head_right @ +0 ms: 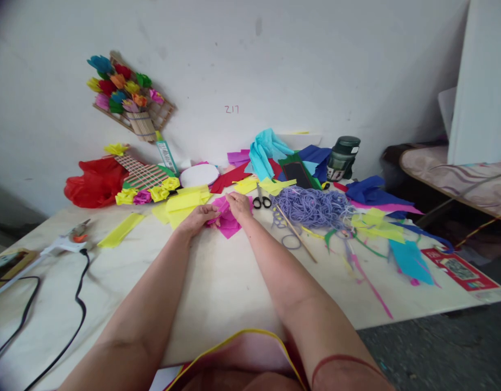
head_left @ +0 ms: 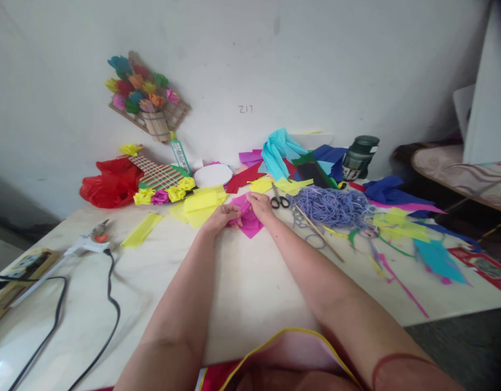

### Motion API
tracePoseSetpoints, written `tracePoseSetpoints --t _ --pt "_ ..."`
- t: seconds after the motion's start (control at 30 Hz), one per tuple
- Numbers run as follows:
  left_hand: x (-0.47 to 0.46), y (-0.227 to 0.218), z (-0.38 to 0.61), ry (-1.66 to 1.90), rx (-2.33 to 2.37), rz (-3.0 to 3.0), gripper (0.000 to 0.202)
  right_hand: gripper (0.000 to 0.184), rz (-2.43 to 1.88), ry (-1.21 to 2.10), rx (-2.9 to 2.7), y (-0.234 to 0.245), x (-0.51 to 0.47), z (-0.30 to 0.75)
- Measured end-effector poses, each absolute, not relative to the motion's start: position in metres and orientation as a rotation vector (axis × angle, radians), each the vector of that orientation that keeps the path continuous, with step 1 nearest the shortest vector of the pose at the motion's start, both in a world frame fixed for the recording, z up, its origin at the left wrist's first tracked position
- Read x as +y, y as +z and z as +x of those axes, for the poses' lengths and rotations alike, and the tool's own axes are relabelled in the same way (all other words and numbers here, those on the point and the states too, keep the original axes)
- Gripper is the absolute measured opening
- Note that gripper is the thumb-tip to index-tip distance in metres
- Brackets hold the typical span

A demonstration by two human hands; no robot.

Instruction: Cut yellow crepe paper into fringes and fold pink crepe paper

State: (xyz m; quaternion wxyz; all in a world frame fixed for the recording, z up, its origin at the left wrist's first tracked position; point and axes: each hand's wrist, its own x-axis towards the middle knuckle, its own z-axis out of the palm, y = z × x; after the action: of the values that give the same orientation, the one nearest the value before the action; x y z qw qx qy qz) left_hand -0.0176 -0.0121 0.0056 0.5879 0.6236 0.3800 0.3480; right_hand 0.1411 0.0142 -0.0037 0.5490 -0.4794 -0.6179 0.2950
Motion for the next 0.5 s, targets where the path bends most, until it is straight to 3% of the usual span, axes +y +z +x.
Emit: tracePoseSetpoints --t 0.1,0.3,0.5 --pt "-0.0117 0.0048 -0.0174 0.823 0.888 1.435 0.023 0.036 -1.124 0.702 -1.447 -0.0029 0.0134 0.1388" --pt "-0.0105 0.0021 -0.0177 0.913 0.878 1.368 0.028 0.033 -1.016 1.138 -1.408 -0.0042 0.0107 0.1349" --pt "-0.0102 0.0005 -0.0155 0.915 0.854 1.353 0.028 0.032 -1.087 0.922 -1.482 -0.0061 0.0132 0.1354"
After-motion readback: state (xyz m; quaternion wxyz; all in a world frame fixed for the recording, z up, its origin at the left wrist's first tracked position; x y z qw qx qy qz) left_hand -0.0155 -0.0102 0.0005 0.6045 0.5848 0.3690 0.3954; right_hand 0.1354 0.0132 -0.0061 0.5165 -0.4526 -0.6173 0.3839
